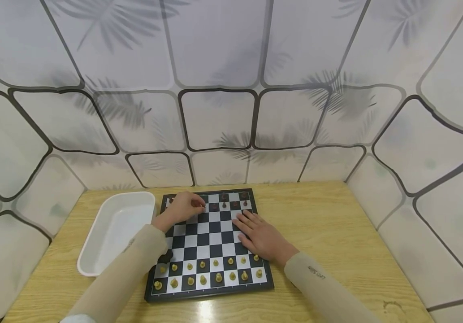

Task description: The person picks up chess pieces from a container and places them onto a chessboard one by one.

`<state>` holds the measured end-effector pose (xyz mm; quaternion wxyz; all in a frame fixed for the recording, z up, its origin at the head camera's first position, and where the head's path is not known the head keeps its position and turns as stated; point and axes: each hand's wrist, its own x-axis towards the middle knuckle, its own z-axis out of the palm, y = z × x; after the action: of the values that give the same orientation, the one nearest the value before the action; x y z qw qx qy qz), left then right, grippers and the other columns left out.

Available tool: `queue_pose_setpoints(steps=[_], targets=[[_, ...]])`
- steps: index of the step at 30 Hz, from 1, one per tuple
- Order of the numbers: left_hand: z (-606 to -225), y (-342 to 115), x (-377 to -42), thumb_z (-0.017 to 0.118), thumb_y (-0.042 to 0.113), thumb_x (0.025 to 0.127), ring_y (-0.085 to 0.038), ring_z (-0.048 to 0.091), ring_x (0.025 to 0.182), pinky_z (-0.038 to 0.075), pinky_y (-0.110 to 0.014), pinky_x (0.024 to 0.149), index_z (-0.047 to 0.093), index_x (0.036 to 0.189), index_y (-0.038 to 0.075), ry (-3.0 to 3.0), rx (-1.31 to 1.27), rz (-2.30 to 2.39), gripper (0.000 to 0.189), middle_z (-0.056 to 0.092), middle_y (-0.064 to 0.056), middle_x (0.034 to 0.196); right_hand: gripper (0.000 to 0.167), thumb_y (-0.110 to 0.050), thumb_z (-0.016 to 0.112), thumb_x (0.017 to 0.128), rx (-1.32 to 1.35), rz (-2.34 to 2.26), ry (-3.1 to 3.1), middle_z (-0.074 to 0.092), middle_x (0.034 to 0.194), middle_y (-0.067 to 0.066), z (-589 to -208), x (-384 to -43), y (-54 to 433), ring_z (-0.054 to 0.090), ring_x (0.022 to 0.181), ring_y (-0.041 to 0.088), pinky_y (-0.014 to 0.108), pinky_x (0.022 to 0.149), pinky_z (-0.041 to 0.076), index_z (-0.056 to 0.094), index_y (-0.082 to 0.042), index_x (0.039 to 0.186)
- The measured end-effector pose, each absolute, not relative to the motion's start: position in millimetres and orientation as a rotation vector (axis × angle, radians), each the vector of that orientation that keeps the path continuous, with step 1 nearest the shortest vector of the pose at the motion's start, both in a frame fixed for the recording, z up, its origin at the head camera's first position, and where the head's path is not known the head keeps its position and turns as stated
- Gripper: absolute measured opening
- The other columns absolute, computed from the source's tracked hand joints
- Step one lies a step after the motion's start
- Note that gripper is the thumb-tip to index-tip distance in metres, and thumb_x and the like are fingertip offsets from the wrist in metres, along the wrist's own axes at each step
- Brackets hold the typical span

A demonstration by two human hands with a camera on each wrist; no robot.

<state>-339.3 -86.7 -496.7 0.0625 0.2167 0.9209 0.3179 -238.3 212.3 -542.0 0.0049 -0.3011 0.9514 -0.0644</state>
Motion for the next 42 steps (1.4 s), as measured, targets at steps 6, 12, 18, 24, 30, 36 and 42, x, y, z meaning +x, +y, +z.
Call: queue_pose_setpoints(steps=[6, 12, 18, 24, 30, 36, 42], targets=[[-497, -85, -341, 0.076, 0.013, 0.095, -0.013, 0.064, 0.080, 0.054, -0.028, 0.069, 0.081, 0.105, 0.008, 2.780, 0.638, 0.951, 0.012, 0.077, -0.005, 0.096, 0.060, -0.046, 0.039, 0.113, -0.960, -0.198, 2.985, 0.035, 0.172, 0.005, -541, -238, 212, 0.027, 0.162, 0.030, 0.049, 0.130, 0.027, 0.036, -0.018, 0.165], [-497, -84, -343, 0.076, 0.013, 0.095, -0.013, 0.062, 0.076, 0.052, -0.026, 0.067, 0.081, 0.104, 0.009, 2.781, 0.631, 0.939, 0.011, 0.076, -0.004, 0.094, 0.060, -0.047, 0.038, 0.113, -0.959, -0.197, 2.983, 0.035, 0.172, 0.006, -542, -239, 213, 0.027, 0.162, 0.030, 0.049, 0.130, 0.027, 0.036, -0.017, 0.165], [-498, -83, -343, 0.077, 0.014, 0.095, -0.013, 0.061, 0.073, 0.051, -0.026, 0.064, 0.081, 0.103, 0.009, 2.765, 0.617, 0.951, 0.010, 0.075, -0.003, 0.089, 0.060, -0.047, 0.038, 0.113, -0.963, -0.191, 2.984, 0.036, 0.171, 0.005, -542, -238, 212, 0.029, 0.161, 0.030, 0.049, 0.130, 0.028, 0.036, -0.018, 0.165], [-496, -83, -342, 0.077, 0.014, 0.095, -0.014, 0.061, 0.073, 0.051, -0.026, 0.063, 0.080, 0.106, 0.009, 2.757, 0.597, 0.950, 0.012, 0.073, -0.003, 0.089, 0.060, -0.047, 0.038, 0.113, -0.954, -0.180, 2.984, 0.035, 0.172, 0.005, -541, -238, 212, 0.028, 0.162, 0.029, 0.048, 0.130, 0.027, 0.036, -0.018, 0.165], [-483, -90, -338, 0.075, 0.014, 0.096, -0.015, 0.065, 0.078, 0.056, -0.028, 0.067, 0.077, 0.115, 0.005, 2.738, 0.597, 0.954, 0.021, 0.074, -0.008, 0.097, 0.060, -0.046, 0.039, 0.113, -0.957, -0.191, 2.980, 0.035, 0.172, 0.006, -540, -238, 212, 0.027, 0.162, 0.030, 0.049, 0.130, 0.027, 0.036, -0.017, 0.165], [-460, -113, -332, 0.070, 0.012, 0.099, -0.024, 0.070, 0.090, 0.059, -0.038, 0.077, 0.074, 0.123, 0.000, 2.788, 0.632, 1.002, 0.028, 0.076, -0.014, 0.106, 0.060, -0.046, 0.039, 0.113, -0.965, -0.201, 2.981, 0.034, 0.172, 0.006, -541, -238, 213, 0.027, 0.162, 0.030, 0.049, 0.130, 0.027, 0.035, -0.017, 0.166], [-445, -146, -326, 0.070, 0.016, 0.100, -0.028, 0.073, 0.094, 0.060, -0.042, 0.078, 0.074, 0.126, 0.004, 2.878, 0.586, 1.010, 0.029, 0.078, -0.015, 0.105, 0.060, -0.044, 0.040, 0.113, -0.984, -0.203, 2.988, 0.035, 0.172, 0.007, -543, -238, 214, 0.028, 0.161, 0.031, 0.050, 0.129, 0.028, 0.036, -0.017, 0.165]])
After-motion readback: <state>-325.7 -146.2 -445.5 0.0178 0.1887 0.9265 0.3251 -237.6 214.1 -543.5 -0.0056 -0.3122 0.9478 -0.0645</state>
